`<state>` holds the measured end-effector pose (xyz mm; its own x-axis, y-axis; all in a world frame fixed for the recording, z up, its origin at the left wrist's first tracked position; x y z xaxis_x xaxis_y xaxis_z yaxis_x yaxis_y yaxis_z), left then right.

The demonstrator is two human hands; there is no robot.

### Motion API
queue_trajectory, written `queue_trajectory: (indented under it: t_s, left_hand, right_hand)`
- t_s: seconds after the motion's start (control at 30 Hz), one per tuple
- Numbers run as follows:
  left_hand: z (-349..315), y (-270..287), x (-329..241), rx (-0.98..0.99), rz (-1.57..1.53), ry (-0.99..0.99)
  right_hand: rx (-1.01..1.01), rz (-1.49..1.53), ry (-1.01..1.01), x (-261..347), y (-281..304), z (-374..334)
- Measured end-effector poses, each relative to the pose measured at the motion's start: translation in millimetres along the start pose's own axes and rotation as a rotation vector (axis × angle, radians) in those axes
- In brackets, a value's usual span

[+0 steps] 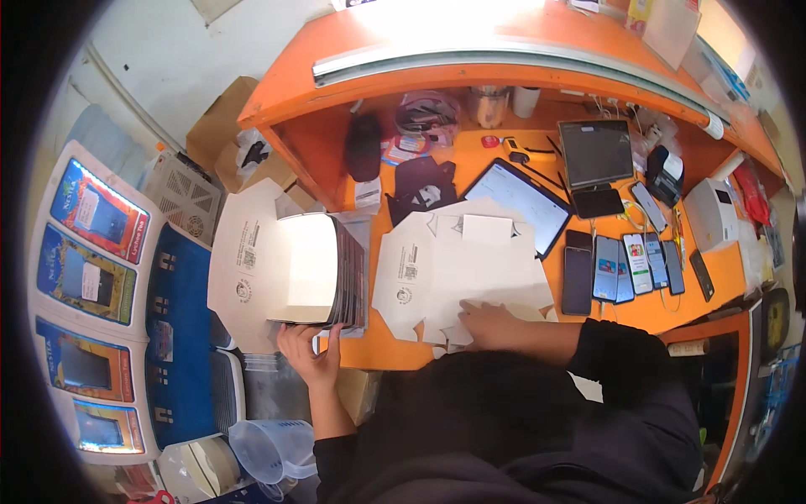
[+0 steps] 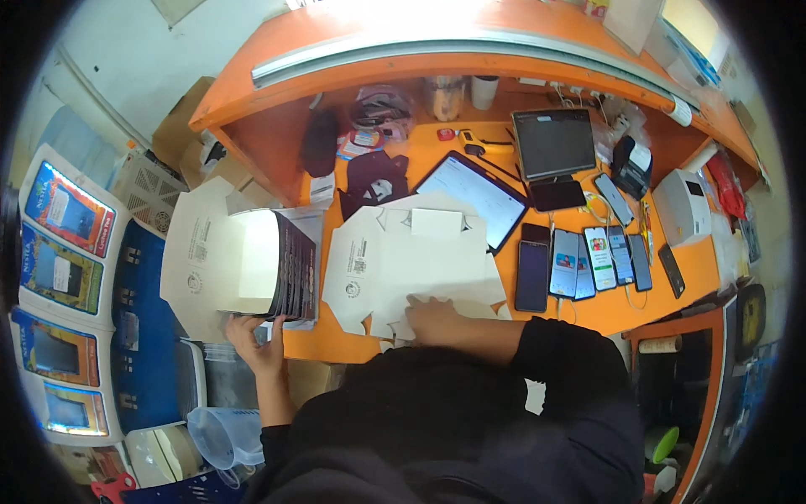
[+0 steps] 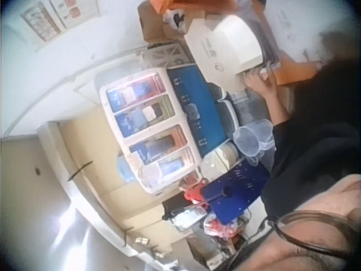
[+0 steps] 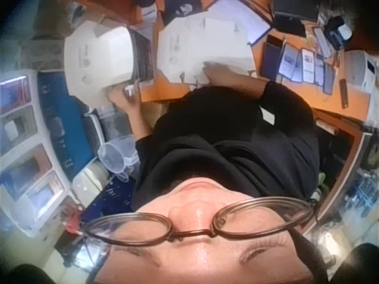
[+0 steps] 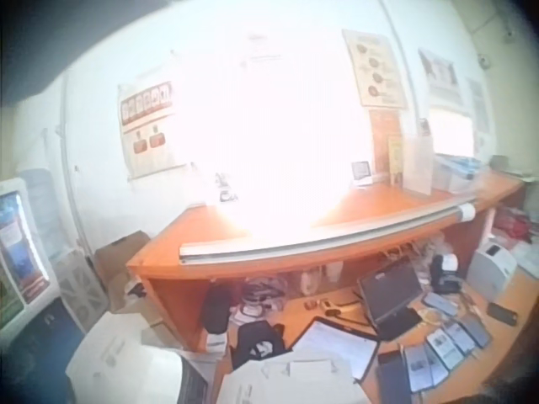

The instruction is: The person assembles multiple cardboard food boxes by folding the sides and tucking in the blue tabs by hand.

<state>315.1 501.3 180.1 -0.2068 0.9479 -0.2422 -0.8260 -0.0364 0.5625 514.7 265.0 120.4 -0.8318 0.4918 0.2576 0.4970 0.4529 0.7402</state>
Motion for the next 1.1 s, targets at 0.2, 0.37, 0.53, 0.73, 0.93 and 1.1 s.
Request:
queue_trajectory:
  t_s: [0.2, 0.37, 0.53, 0.73, 0.93, 1.1]
  left_hand:
    - [-5, 0, -19, -0.084, 0.020, -0.100]
    - [0, -17, -54, 0.063, -0.324, -0.139]
    - [19, -69, -131, 0.538, -0.631, 0.024]
    - [16, -96, -166, 1.057, -0.815, 0.444]
    - [-2, -113, -136, 0.623, -1.561, 1.207]
    - [2, -111, -149, 0.444, -1.359, 1.024]
  right_hand:
    - [-0.215, 0.127, 0.128, -26, -41, 9]
    - [-0.228, 0.221, 0.231, -47, -43, 24]
    - [-0.425, 0.623, 0.171, -57, 2, -15]
    - [-0.397, 0.505, 0.306, -37, 57, -98]
    - [-1.015, 0.655, 0.500, -69, 76, -139]
    - [-1.368, 0.718, 0.216, -42, 62, -113]
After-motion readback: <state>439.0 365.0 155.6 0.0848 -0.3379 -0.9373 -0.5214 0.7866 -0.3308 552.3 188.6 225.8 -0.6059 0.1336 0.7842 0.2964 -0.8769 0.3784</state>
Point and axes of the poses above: each hand's wrist, its own z-axis towards the middle knuckle, its own y-axis out of the back of the hand, x = y × z, the point moved 3 cm from there along z, towards the middle knuckle, and after that the axes turned 4 degrees about -z, right-handed, at the moved point
